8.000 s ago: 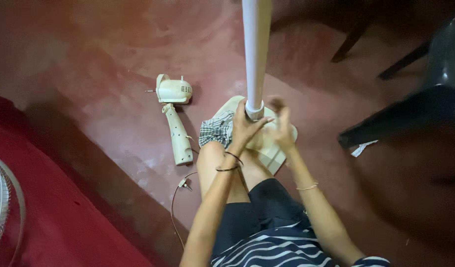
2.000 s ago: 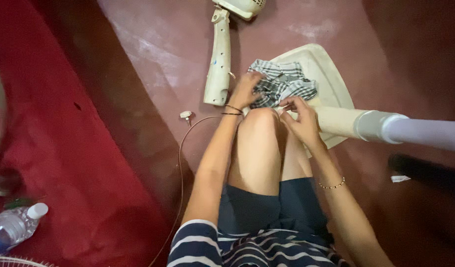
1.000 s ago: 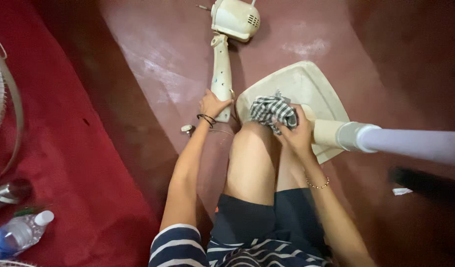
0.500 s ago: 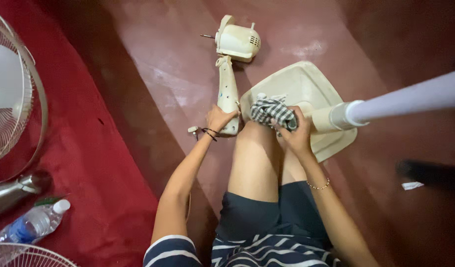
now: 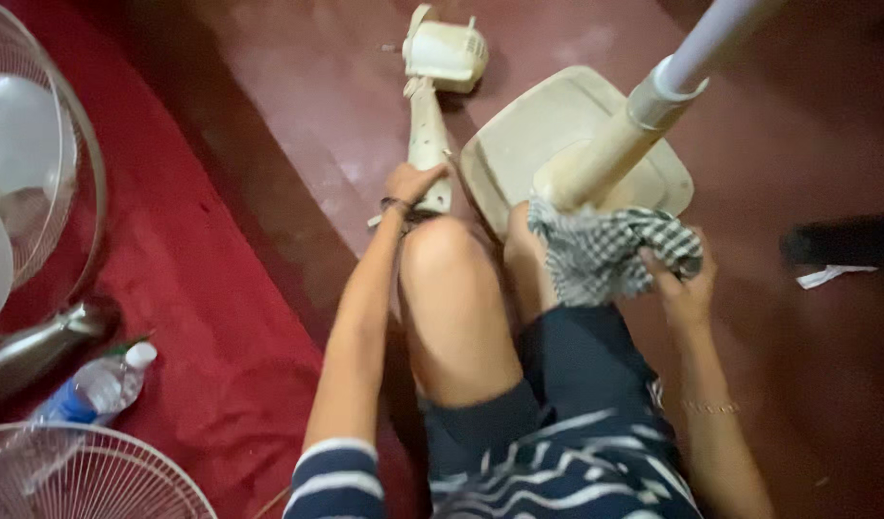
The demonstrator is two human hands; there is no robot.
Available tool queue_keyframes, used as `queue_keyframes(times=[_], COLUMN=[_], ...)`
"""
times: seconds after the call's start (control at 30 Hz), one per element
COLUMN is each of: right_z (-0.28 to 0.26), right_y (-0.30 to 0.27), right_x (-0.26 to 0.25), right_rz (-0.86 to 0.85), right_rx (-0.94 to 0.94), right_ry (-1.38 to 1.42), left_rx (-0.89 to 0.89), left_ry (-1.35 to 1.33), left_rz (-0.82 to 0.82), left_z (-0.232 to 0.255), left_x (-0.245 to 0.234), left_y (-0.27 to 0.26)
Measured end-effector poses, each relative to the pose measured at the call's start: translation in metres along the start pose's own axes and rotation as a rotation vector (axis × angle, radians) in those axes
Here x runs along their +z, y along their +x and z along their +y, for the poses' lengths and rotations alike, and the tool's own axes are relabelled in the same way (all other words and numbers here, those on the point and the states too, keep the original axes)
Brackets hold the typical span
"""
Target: The person assembles a standing electric fan by inserting the pole into the base, wiping the motor housing with a cloth, and attaching the motor to the pole. The person then secures the motor with a screw and adjusts the assembly.
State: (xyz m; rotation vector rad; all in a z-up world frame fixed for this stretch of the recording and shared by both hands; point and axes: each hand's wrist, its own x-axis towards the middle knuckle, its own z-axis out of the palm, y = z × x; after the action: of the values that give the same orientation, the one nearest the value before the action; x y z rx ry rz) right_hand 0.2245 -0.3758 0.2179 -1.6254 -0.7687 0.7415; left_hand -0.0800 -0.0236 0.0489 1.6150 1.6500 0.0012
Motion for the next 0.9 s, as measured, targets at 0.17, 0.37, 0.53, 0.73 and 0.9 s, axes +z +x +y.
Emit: queue_keyframes(times=[0.17,0.37,0.53,0.73,0.9], right_z=[0.059,0.175,0.263,0.278,0.299], right_y=[0.014,0.036,0.024,0.005,0.004], right_x=[-0.015,-0.044,0.057,0.175,0.203], right_rz=[0.062,-0.159,-0.650,-0.807,-0.674], right_rx=[0.097,0.171,-0.332,-0.254,-0.311], right_ry=[0.140,-0.072,-0.350,-1.047,-1.283], left_rx=[-0.028,-0.036,-0.126,-0.069,-0.189], left_ry=[-0.233,-0.269,-0.134,-0.389,-0.561], left_rz=[-0.057,-0.072,-0.115,-0.092,-0.171], left_z=[-0.005,0.010,-0.002,0.003,-0.002], left_x=[0.004,-0.014,-0.034,-0.024,-0.017], left_y=[-0.002,-0.025,-0.048,-0.077,-0.095])
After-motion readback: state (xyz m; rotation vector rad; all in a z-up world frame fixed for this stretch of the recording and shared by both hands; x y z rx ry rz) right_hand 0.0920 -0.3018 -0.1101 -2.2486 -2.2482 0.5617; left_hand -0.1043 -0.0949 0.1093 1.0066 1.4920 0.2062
